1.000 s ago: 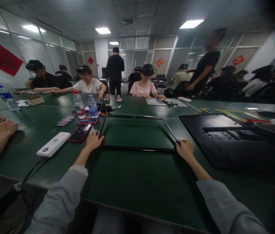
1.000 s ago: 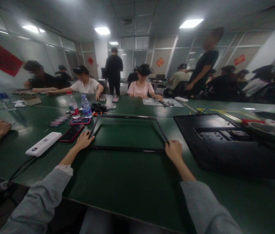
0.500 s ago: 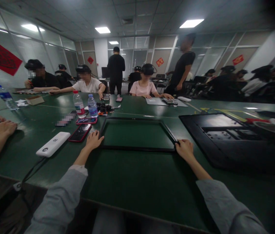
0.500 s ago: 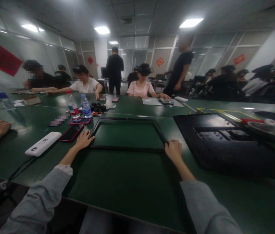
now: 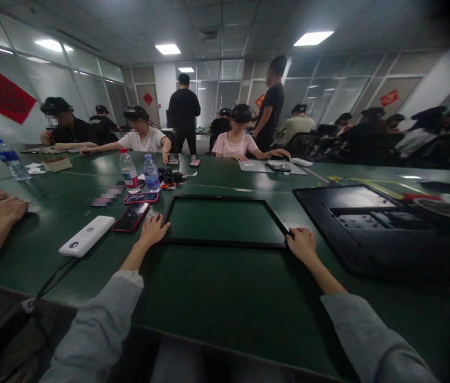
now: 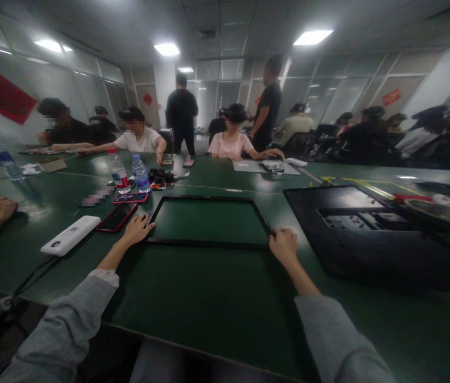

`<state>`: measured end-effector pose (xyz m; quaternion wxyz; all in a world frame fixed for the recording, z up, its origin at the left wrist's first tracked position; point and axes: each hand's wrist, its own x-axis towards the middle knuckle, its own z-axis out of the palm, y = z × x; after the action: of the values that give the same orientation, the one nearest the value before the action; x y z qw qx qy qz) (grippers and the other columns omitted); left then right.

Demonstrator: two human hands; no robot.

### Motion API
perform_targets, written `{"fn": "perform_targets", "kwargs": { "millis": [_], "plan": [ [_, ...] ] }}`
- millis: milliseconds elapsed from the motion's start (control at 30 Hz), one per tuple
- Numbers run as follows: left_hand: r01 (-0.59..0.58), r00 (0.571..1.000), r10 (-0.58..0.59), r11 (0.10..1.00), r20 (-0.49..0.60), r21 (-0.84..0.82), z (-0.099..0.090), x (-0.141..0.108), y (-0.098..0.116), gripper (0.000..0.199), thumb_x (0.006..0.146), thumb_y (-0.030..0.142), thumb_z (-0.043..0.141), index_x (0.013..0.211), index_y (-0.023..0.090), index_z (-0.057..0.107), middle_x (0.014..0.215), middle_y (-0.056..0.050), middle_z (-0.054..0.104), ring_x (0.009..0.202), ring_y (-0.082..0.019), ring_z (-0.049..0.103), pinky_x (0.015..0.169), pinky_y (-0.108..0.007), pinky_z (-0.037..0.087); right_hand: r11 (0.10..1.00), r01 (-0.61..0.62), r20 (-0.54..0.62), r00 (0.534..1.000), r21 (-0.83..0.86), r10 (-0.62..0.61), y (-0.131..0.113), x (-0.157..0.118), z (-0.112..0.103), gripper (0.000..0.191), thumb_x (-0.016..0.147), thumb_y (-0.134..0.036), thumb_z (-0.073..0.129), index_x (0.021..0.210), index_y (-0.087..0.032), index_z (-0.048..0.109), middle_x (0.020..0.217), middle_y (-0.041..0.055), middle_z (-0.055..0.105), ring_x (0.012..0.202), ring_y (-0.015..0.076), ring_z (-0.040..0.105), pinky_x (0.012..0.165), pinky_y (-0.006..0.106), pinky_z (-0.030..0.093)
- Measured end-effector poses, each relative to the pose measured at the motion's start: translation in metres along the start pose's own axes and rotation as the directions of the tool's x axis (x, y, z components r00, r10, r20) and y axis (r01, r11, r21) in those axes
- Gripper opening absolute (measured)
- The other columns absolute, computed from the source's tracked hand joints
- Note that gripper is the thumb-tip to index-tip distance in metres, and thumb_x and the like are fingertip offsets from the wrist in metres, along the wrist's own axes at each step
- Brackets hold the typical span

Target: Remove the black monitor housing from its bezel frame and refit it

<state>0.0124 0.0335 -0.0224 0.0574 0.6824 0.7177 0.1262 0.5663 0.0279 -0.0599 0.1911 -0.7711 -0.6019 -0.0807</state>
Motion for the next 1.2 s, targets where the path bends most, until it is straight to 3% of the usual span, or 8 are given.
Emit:
{"fn": "perform_targets", "kwargs": {
  "millis": [267, 600, 867, 1033, 1200],
  "plan": [
    [-0.001, 1.0, 0.001, 1.0, -0.004, 0.019, 0.0, 0.0, 0.0, 0.064, 0.1, 0.053, 0.029, 0.151, 0.016, 0.043, 0.162, -0.015, 0.035, 0.149, -0.036, 0.029, 0.118, -0.052, 0.027, 1.0, 0.001, -0.025, 1.0, 0.03, 0.0, 0.001, -0.001, 0.001, 0.046, 0.091, -0.029, 0.047, 0.128, -0.01, 0.067, 0.124, 0.0219, 0.056, 0.116, 0.0349, 0.05, 0.095, 0.045, 0.044],
    [-0.091, 0.978, 0.079, 0.994, -0.194, -0.052, -0.005, -0.005, 0.005, 0.055, 0.1, 0.048, 0.039, 0.145, 0.019, 0.051, 0.152, -0.016, 0.048, 0.143, -0.035, 0.039, 0.111, -0.053, 0.038, 0.984, 0.124, -0.112, 0.988, 0.127, -0.11, 0.004, 0.002, 0.006, 0.048, 0.087, -0.018, 0.048, 0.132, -0.018, 0.064, 0.111, 0.0156, 0.063, 0.107, 0.0295, 0.056, 0.093, 0.042, 0.043],
    [-0.156, 0.942, 0.132, 0.986, -0.31, -0.054, -0.007, -0.005, 0.006, 0.047, 0.099, 0.044, 0.045, 0.137, 0.02, 0.058, 0.141, -0.015, 0.058, 0.134, -0.032, 0.048, 0.108, -0.049, 0.043, 0.954, 0.228, -0.155, 0.968, 0.196, -0.199, 0.005, 0.005, 0.005, 0.046, 0.084, -0.01, 0.045, 0.124, -0.014, 0.068, 0.104, 0.0149, 0.066, 0.104, 0.0278, 0.057, 0.094, 0.041, 0.043],
    [-0.307, 0.926, 0.266, 0.944, -0.268, -0.123, -0.005, -0.005, 0.012, 0.048, 0.098, 0.046, 0.048, 0.135, 0.019, 0.061, 0.143, -0.013, 0.058, 0.134, -0.031, 0.048, 0.111, -0.051, 0.04, 0.952, 0.215, -0.175, 0.968, 0.217, -0.179, 0.003, 0.006, 0.001, 0.045, 0.081, -0.01, 0.045, 0.119, -0.013, 0.07, 0.097, 0.0143, 0.066, 0.099, 0.0283, 0.058, 0.095, 0.043, 0.044],
    [-0.422, 0.907, 0.403, 0.873, -0.123, -0.245, -0.01, -0.016, 0.028, 0.051, 0.096, 0.059, 0.046, 0.127, 0.024, 0.067, 0.136, -0.009, 0.063, 0.132, -0.029, 0.05, 0.111, -0.051, 0.04, 0.949, 0.178, -0.194, 0.972, 0.261, -0.13, 0.005, 0.006, 0.001, 0.044, 0.079, -0.012, 0.046, 0.115, -0.015, 0.072, 0.094, 0.0139, 0.064, 0.092, 0.0273, 0.058, 0.09, 0.044, 0.046]
  ]
}}
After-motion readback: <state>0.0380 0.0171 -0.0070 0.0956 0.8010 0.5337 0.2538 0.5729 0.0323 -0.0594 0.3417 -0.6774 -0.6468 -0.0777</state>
